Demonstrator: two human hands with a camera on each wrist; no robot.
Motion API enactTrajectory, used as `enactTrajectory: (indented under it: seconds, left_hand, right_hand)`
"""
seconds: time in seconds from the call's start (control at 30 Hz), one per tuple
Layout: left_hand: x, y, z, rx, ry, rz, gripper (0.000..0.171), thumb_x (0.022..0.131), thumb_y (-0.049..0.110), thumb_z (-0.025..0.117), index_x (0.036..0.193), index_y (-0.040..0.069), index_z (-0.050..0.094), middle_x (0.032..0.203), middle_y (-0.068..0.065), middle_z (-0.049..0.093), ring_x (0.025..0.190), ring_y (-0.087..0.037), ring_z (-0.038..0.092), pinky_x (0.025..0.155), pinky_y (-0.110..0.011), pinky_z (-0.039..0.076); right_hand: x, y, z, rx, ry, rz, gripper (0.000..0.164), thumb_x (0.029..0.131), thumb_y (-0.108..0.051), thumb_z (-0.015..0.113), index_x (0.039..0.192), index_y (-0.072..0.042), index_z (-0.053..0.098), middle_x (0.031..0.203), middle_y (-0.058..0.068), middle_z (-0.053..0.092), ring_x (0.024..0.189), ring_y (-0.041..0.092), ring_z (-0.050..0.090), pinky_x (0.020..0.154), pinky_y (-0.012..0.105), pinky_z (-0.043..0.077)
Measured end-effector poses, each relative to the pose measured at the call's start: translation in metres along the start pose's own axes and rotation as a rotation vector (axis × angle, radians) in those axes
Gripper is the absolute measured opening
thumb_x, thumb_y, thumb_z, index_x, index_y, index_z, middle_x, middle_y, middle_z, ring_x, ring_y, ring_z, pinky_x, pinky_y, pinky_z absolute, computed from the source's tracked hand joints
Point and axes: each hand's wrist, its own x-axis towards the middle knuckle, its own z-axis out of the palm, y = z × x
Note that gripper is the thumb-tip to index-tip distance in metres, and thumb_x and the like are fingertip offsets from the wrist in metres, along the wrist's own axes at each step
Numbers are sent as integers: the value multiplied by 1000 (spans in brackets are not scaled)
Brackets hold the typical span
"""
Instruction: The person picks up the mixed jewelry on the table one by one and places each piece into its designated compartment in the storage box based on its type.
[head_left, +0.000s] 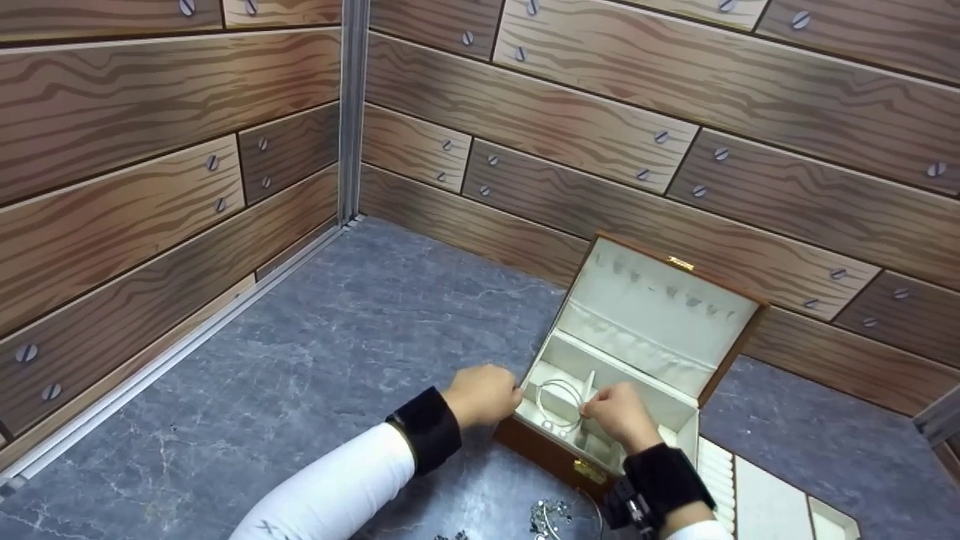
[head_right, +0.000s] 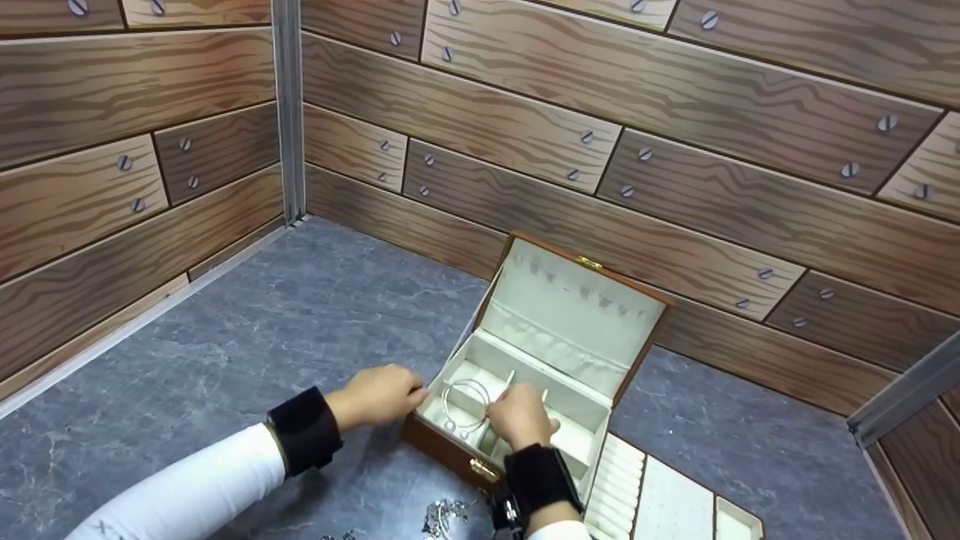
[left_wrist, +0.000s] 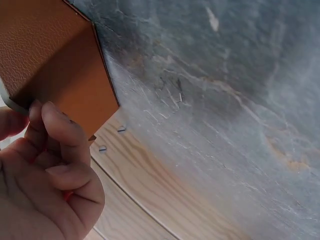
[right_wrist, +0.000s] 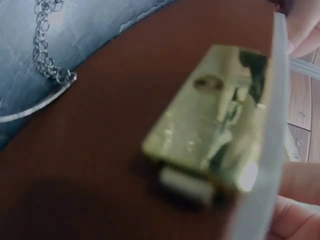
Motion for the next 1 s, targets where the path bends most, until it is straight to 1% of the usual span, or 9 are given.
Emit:
enactTrajectory:
  seconds: [0.07,0.17,0.3,0.37,0.47,0.57,0.63,0.8,1.0]
  left_hand:
    - [0,-1,1,0,0,3,32,90,30,44,66,12,56,93,-7,70,85,-22,66,64,-40,51]
    - [0,-1,1,-4,-1,9,32,90,30,43,67,12,56,91,-7,70,84,-22,66,63,-39,51]
    - [-1,-1,-1,-6,-4,10,34,91,30,42,66,12,56,90,-7,70,83,-21,66,63,-40,52]
    - [-1,0,-1,-7,-3,11,33,92,30,42,67,12,56,90,-7,70,83,-21,66,63,-40,52]
    - [-1,-1,-1,-16,-6,11,34,92,32,43,67,13,56,86,-6,69,80,-20,66,62,-39,51]
    - [-2,-2,0,-19,-2,13,35,93,33,43,69,12,58,87,-6,70,80,-21,66,61,-39,50]
    - [-2,-2,1,-14,2,11,36,93,34,42,72,12,61,90,-7,70,82,-23,67,61,-40,51]
    - [-2,-2,1,7,9,9,36,94,34,41,77,11,64,96,-9,71,87,-25,67,62,-41,52]
    - [-3,0,2,0,-1,15,36,94,34,42,77,11,63,94,-9,71,86,-24,67,61,-39,52]
  right_hand:
    - [0,-2,2,-53,-4,13,13,72,-7,64,65,3,65,59,0,52,55,13,43,52,26,35]
    - [0,-4,6,-128,-8,34,12,72,-12,65,65,-1,67,61,1,58,58,16,49,67,41,40]
    - [0,-5,13,-165,-21,59,14,69,-12,63,56,-7,60,53,-2,51,56,16,49,82,58,33]
    - [1,-6,16,-174,-28,60,18,66,-11,62,50,-11,54,51,-4,46,55,16,47,84,61,32]
    - [0,-6,20,-190,-36,57,19,64,-8,60,49,-13,50,52,-3,49,59,17,47,87,64,29]
    - [-1,-7,22,-230,-35,51,19,63,-6,58,49,-14,48,53,-3,51,61,17,48,90,64,28]
    - [-1,-8,23,-259,-28,40,23,63,-5,56,47,-16,44,50,-4,47,59,17,47,90,60,29]
    - [-3,-10,26,-309,21,3,28,63,-6,54,43,-19,38,44,-7,39,52,14,43,81,48,30]
    - [-5,-10,31,-437,35,-13,22,66,-8,54,49,-16,43,54,-3,50,56,17,45,80,46,31]
